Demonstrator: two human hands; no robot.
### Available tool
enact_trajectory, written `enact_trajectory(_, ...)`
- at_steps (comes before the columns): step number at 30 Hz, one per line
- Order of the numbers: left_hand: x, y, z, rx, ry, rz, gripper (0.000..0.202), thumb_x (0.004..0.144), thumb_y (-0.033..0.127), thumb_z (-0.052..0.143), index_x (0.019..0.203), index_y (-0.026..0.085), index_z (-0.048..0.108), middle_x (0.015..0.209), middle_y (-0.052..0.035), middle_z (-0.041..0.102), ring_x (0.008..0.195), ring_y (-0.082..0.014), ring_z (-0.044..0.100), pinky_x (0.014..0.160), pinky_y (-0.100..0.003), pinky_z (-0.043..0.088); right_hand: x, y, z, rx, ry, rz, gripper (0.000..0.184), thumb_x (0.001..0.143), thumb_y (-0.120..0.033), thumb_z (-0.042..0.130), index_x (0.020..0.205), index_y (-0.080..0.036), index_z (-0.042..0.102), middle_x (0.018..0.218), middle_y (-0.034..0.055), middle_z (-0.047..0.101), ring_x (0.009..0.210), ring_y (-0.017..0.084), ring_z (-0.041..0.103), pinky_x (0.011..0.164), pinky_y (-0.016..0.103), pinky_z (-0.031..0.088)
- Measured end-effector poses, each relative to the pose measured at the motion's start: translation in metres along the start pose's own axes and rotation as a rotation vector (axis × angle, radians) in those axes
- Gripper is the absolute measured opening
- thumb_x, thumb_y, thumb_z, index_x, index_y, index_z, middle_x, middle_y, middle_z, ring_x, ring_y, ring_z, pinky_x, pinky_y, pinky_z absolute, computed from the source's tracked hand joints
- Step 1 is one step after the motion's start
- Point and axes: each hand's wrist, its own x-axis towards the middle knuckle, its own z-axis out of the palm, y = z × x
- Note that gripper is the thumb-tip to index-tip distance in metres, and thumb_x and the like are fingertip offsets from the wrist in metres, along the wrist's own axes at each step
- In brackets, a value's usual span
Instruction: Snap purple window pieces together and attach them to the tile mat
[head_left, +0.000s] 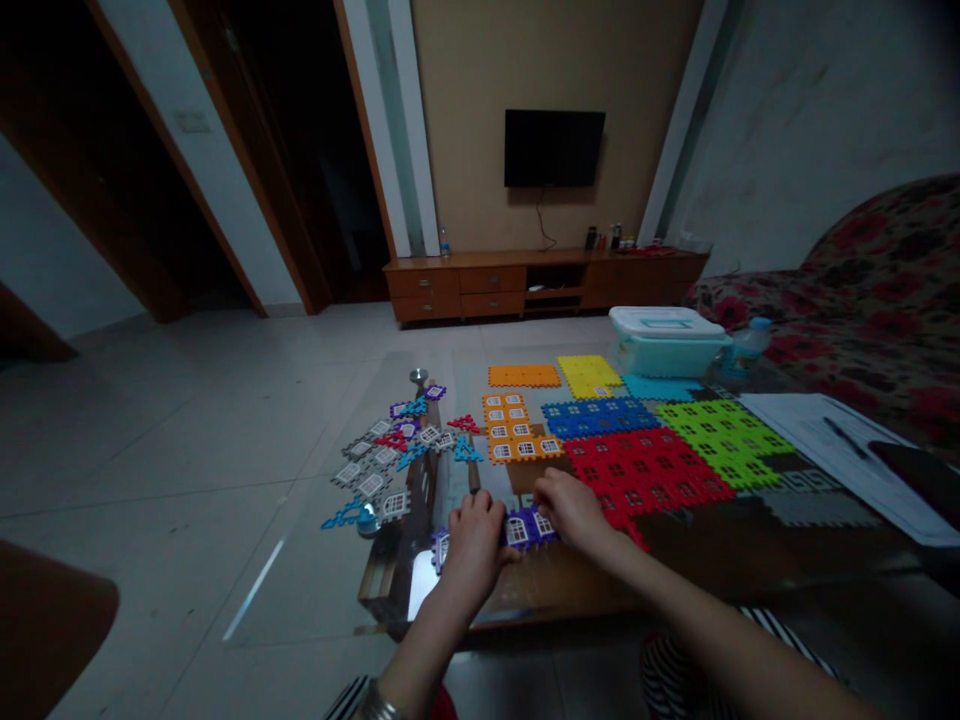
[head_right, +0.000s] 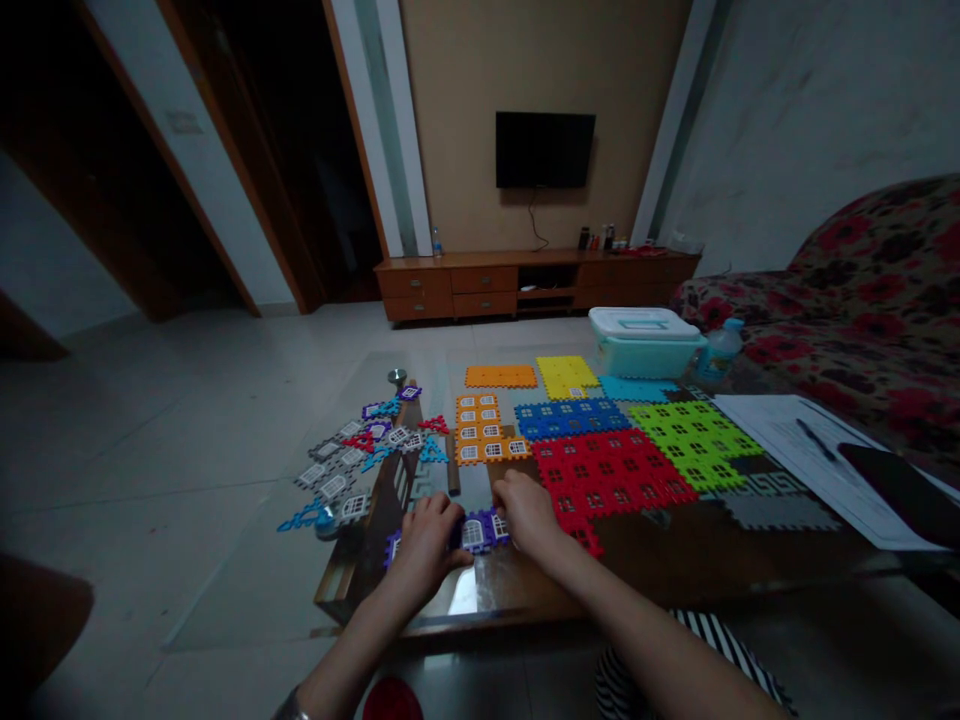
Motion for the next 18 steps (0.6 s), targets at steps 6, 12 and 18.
enact_trajectory(6, -0.006, 0.002, 0.013, 0.022, 0.043, 0.102, 0.064, 0.077, 0.03, 0.072, 0.134, 0.039, 0.045, 0.132, -0.0062, 0.051, 0.121, -0.0312, 0.046, 0.098, -0.051, 0.038, 0.008, 0.0, 0.009, 0.093, -0.012, 0.04, 0.015, 0.077, -0.011, 0.057, 0.084, -0.018, 0.068, 0.094, 0.0057, 0.065, 0.084, 0.016, 0.06, 0.069, 0.023, 0.037)
enact_trajectory(12, -0.011, -0.004, 0.034, 0.036, -0.04, 0.208, 0.072, 0.084, 0.046, 0.062, 0.146, 0.033, 0.028, 0.156, -0.0051, 0.025, 0.142, -0.0346, 0.02, 0.11, -0.067, 0.018, 0.023, 0.016, 0.017, 0.311, -0.054, -0.003, 0.013, 0.073, -0.013, 0.062, 0.08, -0.016, 0.071, 0.088, 0.0061, 0.07, 0.085, 0.018, 0.063, 0.075, 0.024, 0.043)
enact_trajectory(18, -0.014, 0.001, 0.038, -0.04, -0.019, 0.25, 0.081, 0.082, 0.061, 0.056, 0.147, 0.024, 0.027, 0.156, -0.0081, 0.022, 0.144, -0.0343, 0.015, 0.113, -0.065, 0.013, 0.048, 0.014, 0.01, 0.348, 0.144, -0.069, 0.019, 0.082, -0.019, 0.053, 0.085, -0.017, 0.072, 0.09, 0.0066, 0.072, 0.085, 0.02, 0.064, 0.078, 0.029, 0.046)
